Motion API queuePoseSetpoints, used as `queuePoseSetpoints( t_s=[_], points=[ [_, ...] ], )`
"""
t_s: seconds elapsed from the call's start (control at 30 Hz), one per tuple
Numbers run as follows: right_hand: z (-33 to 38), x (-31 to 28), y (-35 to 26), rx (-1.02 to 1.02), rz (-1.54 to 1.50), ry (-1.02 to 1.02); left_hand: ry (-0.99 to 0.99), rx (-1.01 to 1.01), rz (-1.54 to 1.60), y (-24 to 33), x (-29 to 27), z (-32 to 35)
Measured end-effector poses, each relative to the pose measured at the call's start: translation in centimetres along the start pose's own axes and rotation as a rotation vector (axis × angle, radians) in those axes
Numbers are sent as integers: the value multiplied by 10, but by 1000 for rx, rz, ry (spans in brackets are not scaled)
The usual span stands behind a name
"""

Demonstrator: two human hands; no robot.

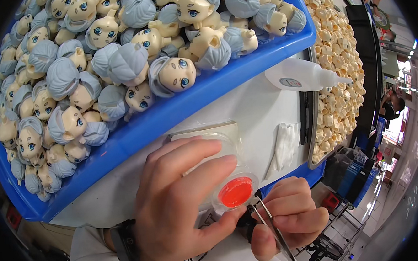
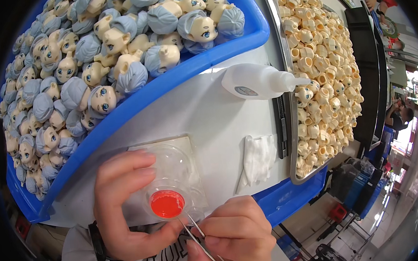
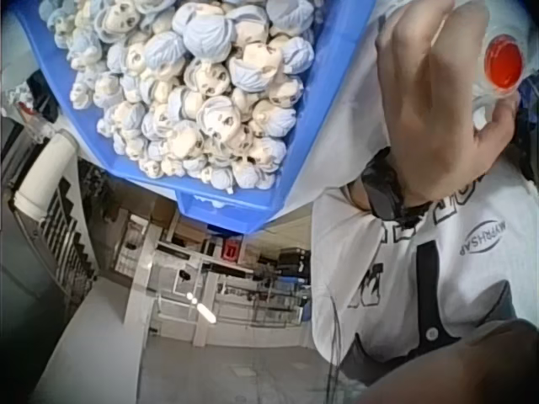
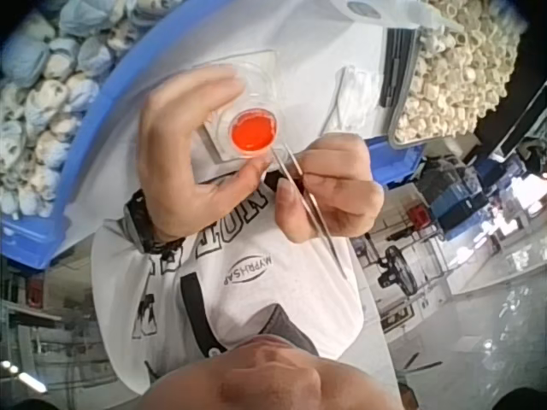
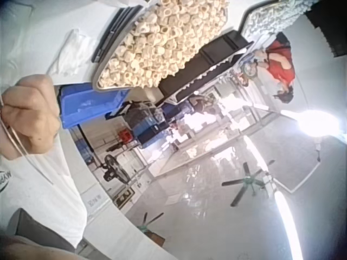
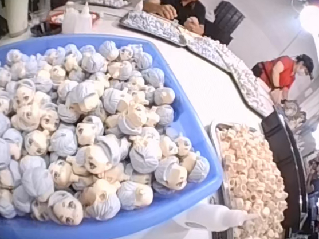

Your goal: The person stirs a small amount of red liquid in a clear plastic cup using a metal tool. The person holds the cup steady with one hand while mixing the contents with the other. The workspace contains trays of doll heads and other manufacturing materials.

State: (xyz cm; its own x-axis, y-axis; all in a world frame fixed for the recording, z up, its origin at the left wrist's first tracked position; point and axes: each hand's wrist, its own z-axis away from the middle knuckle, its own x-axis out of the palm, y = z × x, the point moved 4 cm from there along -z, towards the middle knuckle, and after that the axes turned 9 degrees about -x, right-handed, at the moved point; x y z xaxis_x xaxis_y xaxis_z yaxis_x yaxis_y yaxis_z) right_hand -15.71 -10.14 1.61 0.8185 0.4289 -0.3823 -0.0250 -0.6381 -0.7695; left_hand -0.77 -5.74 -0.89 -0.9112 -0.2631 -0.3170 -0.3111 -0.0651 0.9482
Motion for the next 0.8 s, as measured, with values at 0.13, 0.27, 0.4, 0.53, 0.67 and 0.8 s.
queuePoseSetpoints(
  t_s=[0.13,0.27,0.4,0.53,0.67,0.8],
  points=[
    [-2,1,0,19,25,-37,-37,11,-22,3,0,-1],
    [0,1,0,66,28,-65,-45,31,-44,0,1,-1],
    [-1,1,-2,94,20,-78,-57,18,-57,3,-1,-2],
    [-5,3,-5,115,28,-121,-55,20,-52,1,-1,-1],
    [-9,5,-7,96,34,-97,-50,16,-28,3,1,-2],
    [-8,8,-6,58,48,-24,-28,27,-13,0,1,0]
  ],
)
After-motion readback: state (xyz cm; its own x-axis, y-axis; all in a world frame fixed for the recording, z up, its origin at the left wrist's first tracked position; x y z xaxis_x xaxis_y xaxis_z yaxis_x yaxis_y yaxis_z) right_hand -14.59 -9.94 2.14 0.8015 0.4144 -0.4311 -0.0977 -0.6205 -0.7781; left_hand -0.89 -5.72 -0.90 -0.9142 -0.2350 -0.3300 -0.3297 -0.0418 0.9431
